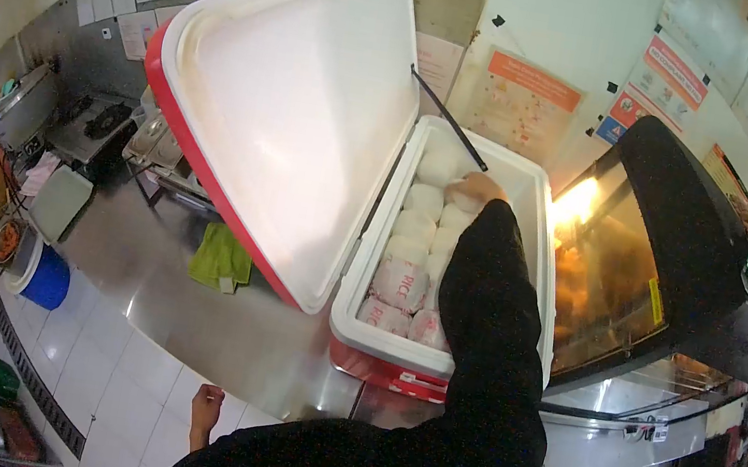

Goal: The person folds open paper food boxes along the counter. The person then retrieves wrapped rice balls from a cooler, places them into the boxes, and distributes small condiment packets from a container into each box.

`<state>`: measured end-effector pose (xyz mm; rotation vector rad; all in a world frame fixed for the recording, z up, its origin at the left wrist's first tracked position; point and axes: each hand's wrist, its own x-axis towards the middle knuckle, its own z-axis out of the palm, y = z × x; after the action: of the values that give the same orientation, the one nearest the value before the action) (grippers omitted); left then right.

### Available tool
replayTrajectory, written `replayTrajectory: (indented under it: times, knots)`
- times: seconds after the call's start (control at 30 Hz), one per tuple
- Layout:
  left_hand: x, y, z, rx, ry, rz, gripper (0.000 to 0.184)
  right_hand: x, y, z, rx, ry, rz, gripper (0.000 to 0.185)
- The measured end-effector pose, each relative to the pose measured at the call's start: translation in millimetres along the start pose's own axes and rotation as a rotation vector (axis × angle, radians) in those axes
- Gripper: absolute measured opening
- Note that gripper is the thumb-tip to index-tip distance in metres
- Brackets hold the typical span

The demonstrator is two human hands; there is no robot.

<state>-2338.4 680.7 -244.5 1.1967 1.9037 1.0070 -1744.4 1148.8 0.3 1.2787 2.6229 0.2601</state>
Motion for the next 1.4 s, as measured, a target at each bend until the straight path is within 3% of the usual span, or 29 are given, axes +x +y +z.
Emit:
replayTrajectory:
  times: [0.07, 0.13, 0.2, 0.23, 0.27, 0.33, 0.37, 0.43, 0.47, 0.53, 0.6, 0.67, 0.7, 0.8, 0.87, 0.93, 1.0, 1.07, 1.1, 1.2, 1.27, 1.33, 1.4]
  knots:
    - [-8.4, 5.4, 0.3, -0.025, -0.022, -0.084, 0.019, -17.4, -44.8, -38.8, 0.540, 0.110, 0.724, 0.053]
    - [-19.9, 3.2, 2.4, -0.043, -0.048, -0.178, 0.020, -27.7, -61.3, -72.4, 0.617, -0.068, 0.785, 0.074]
    - [-27.8, 1.0, 5.2, -0.045, -0.101, -0.161, 0.022, -27.9, -57.7, -82.9, 0.630, -0.249, 0.825, 0.076]
    - [-30.3, 3.6, 3.8, -0.042, -0.129, -0.183, 0.023, -32.6, -60.5, -88.2, 0.834, -0.164, 0.851, 0.065]
    - [-31.0, 6.8, 1.8, -0.041, -0.122, -0.185, 0.023, -33.1, -56.3, -89.5, 0.837, -0.164, 0.844, 0.065]
    - [-35.2, 16.5, -3.3, -0.005, -0.120, -0.181, 0.024, -37.9, -49.6, -92.3, 1.745, 0.202, 0.778, 0.044]
    - [-37.0, 13.8, -5.9, 0.010, -0.125, -0.187, 0.024, -37.3, -52.0, -87.0, 1.759, 0.195, 0.786, 0.044]
    - [-32.3, 11.6, -7.0, -0.028, -0.080, -0.122, 0.025, -33.0, -77.6, -109.6, 2.346, 0.479, 0.565, 0.035]
    - [-31.6, 14.9, -7.4, -0.028, -0.081, -0.120, 0.025, -23.3, -76.5, -101.1, 2.346, 0.482, 0.565, 0.035]
    - [-30.0, 34.2, -10.9, 0.068, -0.101, -0.167, 0.026, 4.2, -71.6, -77.9, 1.791, 0.407, 0.899, 0.051]
    - [-29.0, 46.0, -10.1, 0.052, -0.094, -0.154, 0.026, 19.9, -74.7, -80.5, 1.660, 0.315, 0.931, 0.061]
    - [-32.0, 50.8, -12.9, 0.053, -0.105, -0.144, 0.026, 22.6, -92.8, -90.7, 1.032, 0.328, 1.124, 0.068]
    - [-32.4, 53.7, -12.8, 0.048, -0.110, -0.120, 0.027, 20.8, -94.3, -86.2, 1.441, 0.342, 1.045, 0.074]
    - [-27.9, 76.2, -11.8, 0.070, -0.118, -0.028, 0.029, 20.2, -98.0, -80.3, 1.718, 0.477, 0.883, 0.077]
    - [-22.5, 105.0, -17.7, 0.102, -0.121, 0.033, 0.031, 13.9, -97.0, -81.1, 1.704, 0.517, 0.802, 0.068]
    - [-12.0, 143.6, -24.6, 0.294, -0.110, 0.247, 0.034, 8.1, -101.1, -99.1, 1.764, 0.376, 0.976, 0.055]
    - [-1.5, 201.6, -32.4, 0.199, -0.052, 0.262, 0.036, 3.8, -107.2, -102.2, 1.785, 0.386, 0.951, 0.052]
    - [11.2, 254.3, -42.4, 0.018, -0.005, 0.423, 0.038, 10.8, -105.1, -74.1, 1.807, 0.403, 0.919, 0.049]
    - [14.2, 281.8, -50.2, -0.025, 0.027, 0.540, 0.040, 30.6, -87.4, -23.0, 1.490, 0.656, 0.603, 0.041]
    - [21.0, 377.9, -64.3, -0.117, 0.201, 0.877, 0.046, 24.2, -90.4, -61.0, 1.724, 0.672, 0.698, 0.026]
    - [31.7, 432.9, -62.8, -0.371, 0.209, 1.032, 0.046, 7.7, -104.5, -98.1, 1.592, 0.657, 0.901, 0.025]
    - [32.6, 486.1, -62.4, -0.599, 0.162, 0.975, 0.047, -8.2, -99.7, -115.4, 1.635, 0.660, 0.817, 0.031]
    - [58.9, 521.4, -65.0, -0.649, 0.216, 0.957, 0.049, -44.9, -124.0, -164.9, 1.665, 0.640, 0.902, 0.036]
